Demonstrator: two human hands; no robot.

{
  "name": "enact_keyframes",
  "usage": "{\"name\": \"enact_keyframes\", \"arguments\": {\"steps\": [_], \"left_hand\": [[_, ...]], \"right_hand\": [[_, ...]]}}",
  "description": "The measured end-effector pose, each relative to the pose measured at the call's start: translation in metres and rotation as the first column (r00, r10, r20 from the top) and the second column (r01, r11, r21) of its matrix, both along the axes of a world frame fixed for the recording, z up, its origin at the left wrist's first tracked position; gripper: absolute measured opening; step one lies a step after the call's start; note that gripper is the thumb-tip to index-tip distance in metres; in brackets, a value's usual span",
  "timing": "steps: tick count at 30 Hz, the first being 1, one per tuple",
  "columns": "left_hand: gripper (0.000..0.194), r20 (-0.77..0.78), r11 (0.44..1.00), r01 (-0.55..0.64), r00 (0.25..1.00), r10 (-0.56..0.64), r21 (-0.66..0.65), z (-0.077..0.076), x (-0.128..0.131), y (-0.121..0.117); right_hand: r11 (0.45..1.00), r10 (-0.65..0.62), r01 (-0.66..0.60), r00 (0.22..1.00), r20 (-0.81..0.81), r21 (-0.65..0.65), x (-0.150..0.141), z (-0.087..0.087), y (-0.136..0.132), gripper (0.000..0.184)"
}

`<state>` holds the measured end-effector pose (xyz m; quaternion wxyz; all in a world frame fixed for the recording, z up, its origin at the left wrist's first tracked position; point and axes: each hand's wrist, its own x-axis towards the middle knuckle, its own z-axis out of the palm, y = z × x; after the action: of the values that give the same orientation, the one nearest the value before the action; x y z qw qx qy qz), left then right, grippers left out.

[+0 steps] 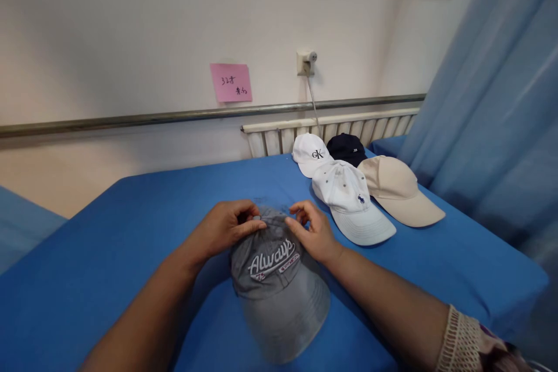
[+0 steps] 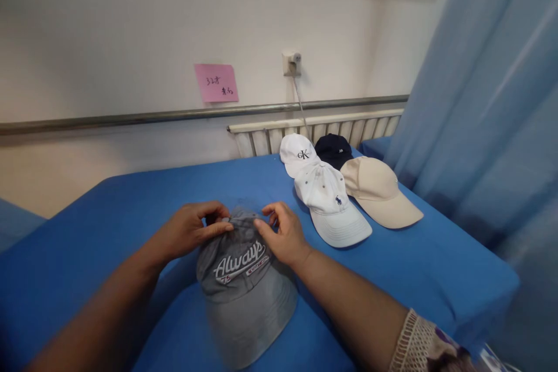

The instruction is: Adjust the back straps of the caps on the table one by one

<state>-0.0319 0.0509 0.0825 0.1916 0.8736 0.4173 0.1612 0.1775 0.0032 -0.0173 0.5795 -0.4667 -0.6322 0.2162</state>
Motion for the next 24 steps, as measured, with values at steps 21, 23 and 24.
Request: {"name": "enact_keyframes", "arguments": {"steps": [21,23,24], "left_hand": [[0.021,0.096,0.963,-0.052,0.992,0.080,-0.266,-0.046,-0.048,-0.018],[0.024,0.106,0.962,-0.071,0.989,0.102,-0.264,-0.045,-0.047,-0.018],[0.026,0.109,0.963,-0.080,0.988,0.111,-0.258,-0.045,-0.048,-0.018]], "right_hand": [[0.969,0.054,-0.100,0.979,-0.198,-0.227,-0.006,-0.024,0.005,0.020],[0.966,0.057,-0.104,0.979,-0.198,-0.236,-0.006,-0.025,0.004,0.021],[0.965,0.057,-0.105,0.979,-0.196,-0.240,-0.006,-0.025,0.004,0.022]]}}
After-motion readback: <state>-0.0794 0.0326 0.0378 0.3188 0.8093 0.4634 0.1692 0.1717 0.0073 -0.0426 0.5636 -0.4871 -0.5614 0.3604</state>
